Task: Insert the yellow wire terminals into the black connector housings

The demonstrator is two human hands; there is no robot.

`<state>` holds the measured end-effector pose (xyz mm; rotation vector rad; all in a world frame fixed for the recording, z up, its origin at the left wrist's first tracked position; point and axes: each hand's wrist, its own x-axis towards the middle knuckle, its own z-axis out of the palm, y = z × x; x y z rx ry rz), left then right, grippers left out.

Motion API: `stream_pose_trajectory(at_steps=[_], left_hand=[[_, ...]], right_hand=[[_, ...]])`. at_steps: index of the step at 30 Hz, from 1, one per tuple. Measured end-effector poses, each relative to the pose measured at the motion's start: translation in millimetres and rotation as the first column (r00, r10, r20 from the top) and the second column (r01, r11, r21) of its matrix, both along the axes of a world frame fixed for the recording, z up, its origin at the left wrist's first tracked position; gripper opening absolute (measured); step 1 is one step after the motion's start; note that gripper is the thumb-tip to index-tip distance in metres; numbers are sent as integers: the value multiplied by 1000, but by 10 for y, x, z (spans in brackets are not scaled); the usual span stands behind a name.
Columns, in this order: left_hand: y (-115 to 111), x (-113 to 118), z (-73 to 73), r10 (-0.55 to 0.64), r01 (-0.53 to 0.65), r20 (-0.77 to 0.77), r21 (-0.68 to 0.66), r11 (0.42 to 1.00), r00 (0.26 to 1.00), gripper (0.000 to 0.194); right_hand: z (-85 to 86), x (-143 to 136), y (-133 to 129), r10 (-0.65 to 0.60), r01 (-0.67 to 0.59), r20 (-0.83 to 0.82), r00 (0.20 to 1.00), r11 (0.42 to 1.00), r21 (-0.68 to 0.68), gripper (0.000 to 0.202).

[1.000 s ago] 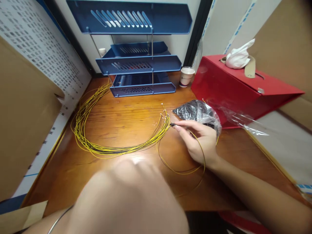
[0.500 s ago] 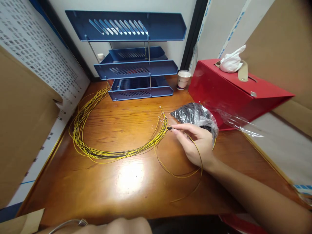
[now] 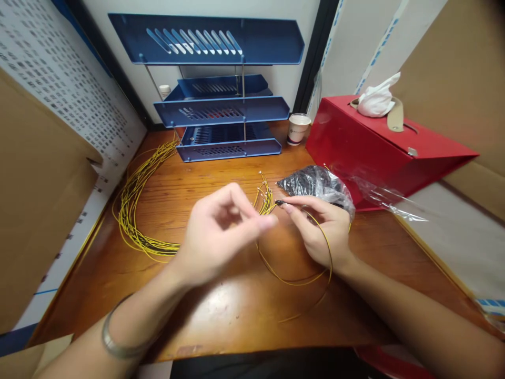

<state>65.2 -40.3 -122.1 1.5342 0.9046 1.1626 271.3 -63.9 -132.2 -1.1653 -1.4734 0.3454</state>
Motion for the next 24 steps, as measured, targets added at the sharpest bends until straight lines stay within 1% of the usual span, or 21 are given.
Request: stream_pose_trajectory(at_steps=[1,2,3,4,6,8,10,13,16,18,19,22,24], left_hand=[[7,50,102,9,-9,-19,-13,1000,1000,36],[20,105,176,47,-47,-8,-7,999,999,40],[37,160,216,90,-90,-9,0,996,996,38],[52,209,221,98,-99,-40,-3,995,994,33],[67,274,155,14,-17,-69,-55,998,998,28],[53,295,46,-115,107,-58,-131,986,992,31],[24,291,-47,-199,192,-18,-200,961,980,36],[-11,287,-118,-228,230,42,-285,931,973,42],[-21,299,-131,-186,189,38,-303,934,982,43],[-21,301,-135,-150,140,-21,-258,956,988,40],[-23,298,-139,-125,109,-65,-213,971,990,37],[-34,274,-158,-14,11,-190,-18,1000,982,30],[-43,256,-163,57,-31,-237,111,993,970,27]], right_hand=[[0,-2,0,5,-5,-1,1000,1000,-4,10],[-1,-4,0,10,-10,0,1000,1000,-8,10],[-2,-6,-1,15,-15,1,1000,1000,-11,10],[-4,-6,-3,20,-20,3,1000,1000,-12,10],[-7,-5,-11,19,-19,10,1000,1000,-11,10],[-10,-1,-17,11,-11,25,1000,1000,-12,11],[-20,1,-17,15,-14,46,999,1000,-23,11],[-49,0,-9,43,-40,58,997,997,-63,13],[-70,-1,-3,77,-72,38,996,991,-111,14],[-64,5,-4,85,-80,38,996,990,-113,14],[-55,9,-5,77,-72,42,996,992,-106,14],[-31,18,-9,26,-23,49,998,997,-67,12],[-33,11,-11,22,-20,46,999,998,-51,12]])
